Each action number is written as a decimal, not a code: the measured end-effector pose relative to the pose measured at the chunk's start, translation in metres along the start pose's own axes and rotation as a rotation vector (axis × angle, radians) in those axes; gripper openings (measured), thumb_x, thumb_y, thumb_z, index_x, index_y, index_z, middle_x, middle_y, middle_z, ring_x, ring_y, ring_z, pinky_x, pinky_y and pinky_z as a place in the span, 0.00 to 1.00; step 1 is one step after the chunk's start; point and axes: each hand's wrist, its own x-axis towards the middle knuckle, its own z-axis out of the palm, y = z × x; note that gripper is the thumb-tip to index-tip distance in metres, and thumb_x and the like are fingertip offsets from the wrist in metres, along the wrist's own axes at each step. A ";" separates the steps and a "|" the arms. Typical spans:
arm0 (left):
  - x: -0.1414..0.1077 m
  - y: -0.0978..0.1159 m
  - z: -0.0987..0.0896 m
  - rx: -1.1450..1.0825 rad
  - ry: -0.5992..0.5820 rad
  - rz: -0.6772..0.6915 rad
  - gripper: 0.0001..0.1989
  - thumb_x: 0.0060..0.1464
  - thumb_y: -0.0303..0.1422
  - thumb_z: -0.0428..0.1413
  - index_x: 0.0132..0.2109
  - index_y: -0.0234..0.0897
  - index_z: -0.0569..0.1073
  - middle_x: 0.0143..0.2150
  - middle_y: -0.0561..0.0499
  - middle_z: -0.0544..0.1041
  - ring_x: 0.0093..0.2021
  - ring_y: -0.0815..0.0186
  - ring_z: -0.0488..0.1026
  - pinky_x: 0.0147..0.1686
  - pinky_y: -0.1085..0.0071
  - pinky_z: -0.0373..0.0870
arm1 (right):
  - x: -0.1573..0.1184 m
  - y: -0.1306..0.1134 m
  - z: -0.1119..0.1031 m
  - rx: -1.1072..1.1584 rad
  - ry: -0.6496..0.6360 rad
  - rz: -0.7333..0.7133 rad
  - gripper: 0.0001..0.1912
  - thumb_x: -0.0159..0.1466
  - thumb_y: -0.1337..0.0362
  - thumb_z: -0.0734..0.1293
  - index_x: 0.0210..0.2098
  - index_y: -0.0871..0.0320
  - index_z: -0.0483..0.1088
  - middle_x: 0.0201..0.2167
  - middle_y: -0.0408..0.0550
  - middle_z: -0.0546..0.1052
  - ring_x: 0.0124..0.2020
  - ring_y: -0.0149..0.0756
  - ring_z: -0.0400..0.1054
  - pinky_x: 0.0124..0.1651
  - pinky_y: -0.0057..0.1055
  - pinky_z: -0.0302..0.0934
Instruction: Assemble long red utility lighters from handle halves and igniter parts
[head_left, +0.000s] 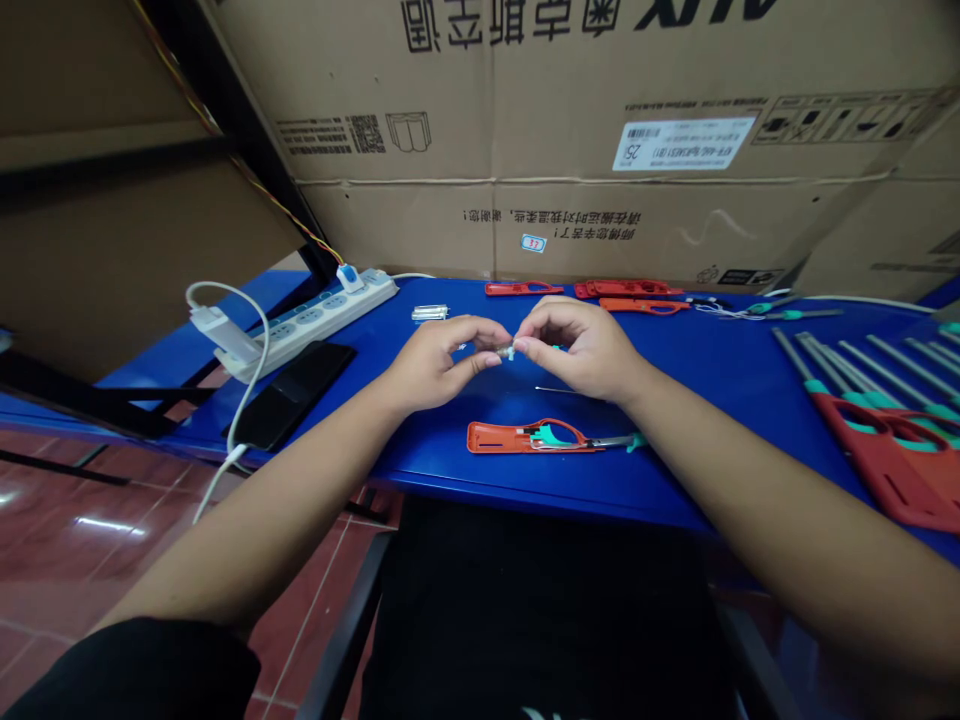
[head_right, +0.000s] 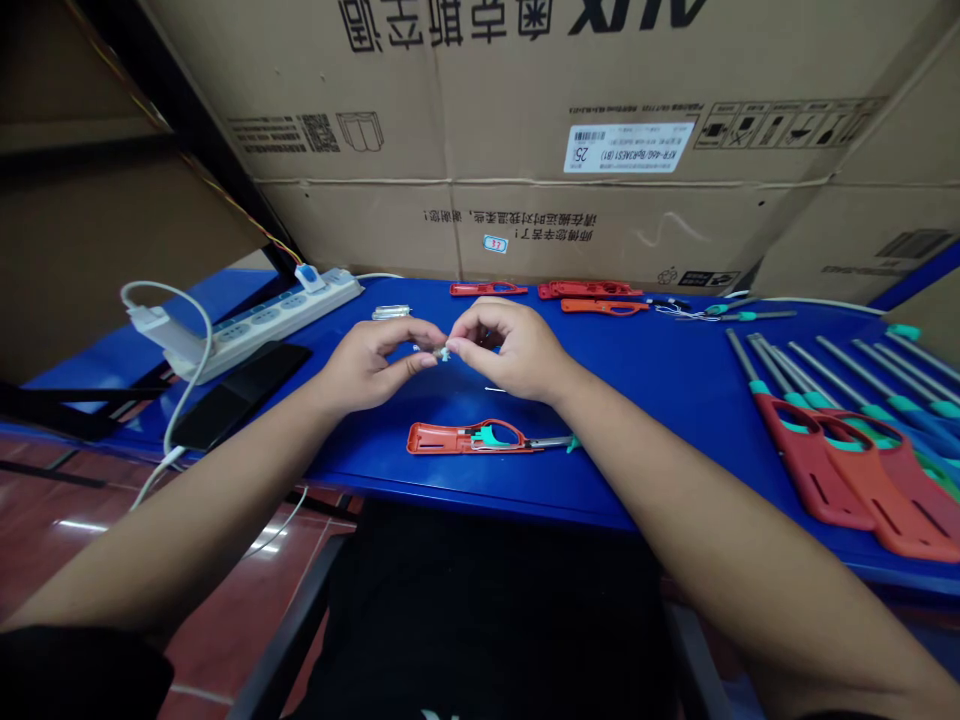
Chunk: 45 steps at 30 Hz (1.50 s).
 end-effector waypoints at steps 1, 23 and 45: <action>0.000 0.000 0.000 0.020 0.002 0.011 0.10 0.62 0.35 0.58 0.46 0.34 0.76 0.42 0.45 0.82 0.40 0.66 0.78 0.44 0.70 0.74 | 0.000 0.000 0.000 0.004 0.009 0.003 0.05 0.62 0.62 0.70 0.32 0.57 0.73 0.30 0.43 0.73 0.29 0.30 0.67 0.32 0.30 0.63; -0.001 0.008 0.004 0.300 0.000 0.096 0.07 0.63 0.29 0.52 0.45 0.35 0.75 0.40 0.47 0.81 0.41 0.62 0.76 0.43 0.65 0.71 | 0.001 -0.007 -0.015 -0.445 -0.221 -0.253 0.07 0.65 0.67 0.63 0.35 0.59 0.73 0.33 0.50 0.77 0.33 0.37 0.69 0.37 0.34 0.63; -0.001 0.016 0.012 0.445 0.032 0.122 0.08 0.64 0.25 0.49 0.44 0.34 0.73 0.39 0.45 0.79 0.39 0.61 0.72 0.42 0.64 0.70 | 0.003 -0.006 -0.017 -0.418 -0.244 -0.149 0.08 0.65 0.65 0.64 0.35 0.58 0.76 0.33 0.49 0.79 0.34 0.38 0.71 0.39 0.36 0.64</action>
